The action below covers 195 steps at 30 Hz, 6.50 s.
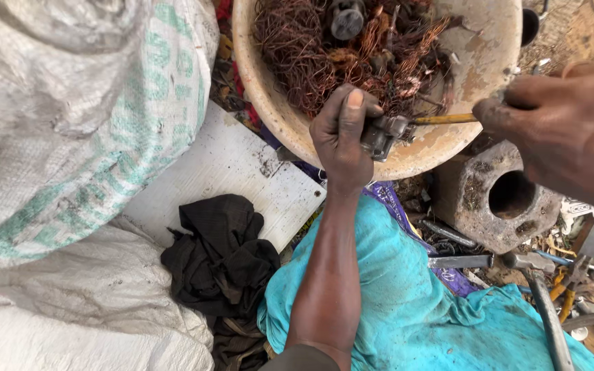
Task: The person sits on the ground sorting through a basin of motor armatures with copper windings, prying at a small motor part with a screwdriver-like tool. They then place a metal piece on a hexagonal anvil block and strike it with a hammer, before returning to prying at the part in the basin.
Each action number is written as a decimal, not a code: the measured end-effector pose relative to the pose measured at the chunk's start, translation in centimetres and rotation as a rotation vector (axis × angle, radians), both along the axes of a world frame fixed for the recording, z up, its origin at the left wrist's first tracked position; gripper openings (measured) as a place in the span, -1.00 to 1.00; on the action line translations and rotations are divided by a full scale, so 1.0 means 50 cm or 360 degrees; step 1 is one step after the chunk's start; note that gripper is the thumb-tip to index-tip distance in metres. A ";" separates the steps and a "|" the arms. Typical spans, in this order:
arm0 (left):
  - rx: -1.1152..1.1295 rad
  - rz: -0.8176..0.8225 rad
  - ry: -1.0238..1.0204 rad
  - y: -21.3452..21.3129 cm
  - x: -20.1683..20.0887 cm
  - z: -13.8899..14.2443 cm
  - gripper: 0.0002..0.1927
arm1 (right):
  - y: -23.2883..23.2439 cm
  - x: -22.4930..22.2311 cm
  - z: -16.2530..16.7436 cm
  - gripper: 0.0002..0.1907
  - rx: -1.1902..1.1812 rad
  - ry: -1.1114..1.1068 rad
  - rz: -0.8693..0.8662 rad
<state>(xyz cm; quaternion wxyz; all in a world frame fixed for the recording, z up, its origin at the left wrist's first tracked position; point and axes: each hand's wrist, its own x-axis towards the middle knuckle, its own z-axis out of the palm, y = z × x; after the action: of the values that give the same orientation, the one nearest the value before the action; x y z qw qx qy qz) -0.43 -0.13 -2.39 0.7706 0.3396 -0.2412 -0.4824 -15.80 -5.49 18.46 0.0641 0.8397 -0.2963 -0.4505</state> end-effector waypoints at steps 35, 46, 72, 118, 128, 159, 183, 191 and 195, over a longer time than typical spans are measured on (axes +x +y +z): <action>0.0709 0.0167 0.0462 -0.015 0.004 0.032 -0.60 | 0.186 0.012 -0.028 -0.81 -0.0521 -0.1437 -0.1176; 0.0740 0.0006 0.0704 -0.016 0.010 0.047 -0.54 | 0.176 -0.029 -0.020 -0.64 -0.0555 -0.1487 -0.0423; 0.0515 0.0060 0.0180 -0.001 -0.022 0.038 -0.60 | 0.160 0.013 -0.071 -0.72 -0.0147 -0.1598 -0.1280; 0.0444 0.0243 -0.0280 0.008 -0.023 0.029 -0.66 | 0.150 0.054 -0.126 -0.53 -0.0246 -0.2325 -0.2138; 0.0458 0.0175 -0.0122 0.007 -0.004 0.033 -0.63 | 0.027 0.023 -0.103 -0.55 -0.0499 -0.1518 -0.1245; 0.0915 -0.0204 0.1228 -0.017 0.011 0.056 -0.66 | 0.075 0.049 -0.076 -0.71 -0.0664 -0.1184 -0.0822; 0.0864 -0.0196 0.1107 -0.019 0.004 0.069 -0.39 | 0.176 0.058 -0.138 -0.82 -0.0490 -0.1806 -0.1144; 0.1072 -0.0225 0.1134 -0.021 0.005 0.074 -0.50 | 0.157 0.022 -0.201 -0.77 0.0236 -0.2359 -0.2088; 0.0795 -0.0117 0.0860 -0.020 0.005 0.071 -0.42 | 0.160 0.008 -0.186 -0.78 0.0484 -0.2603 -0.2293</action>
<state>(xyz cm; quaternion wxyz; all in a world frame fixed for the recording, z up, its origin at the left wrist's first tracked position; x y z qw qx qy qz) -0.17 -1.14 1.17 0.6819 0.3686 0.0841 -0.6261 -15.38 2.53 9.15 -0.5335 0.5141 -0.6113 0.2782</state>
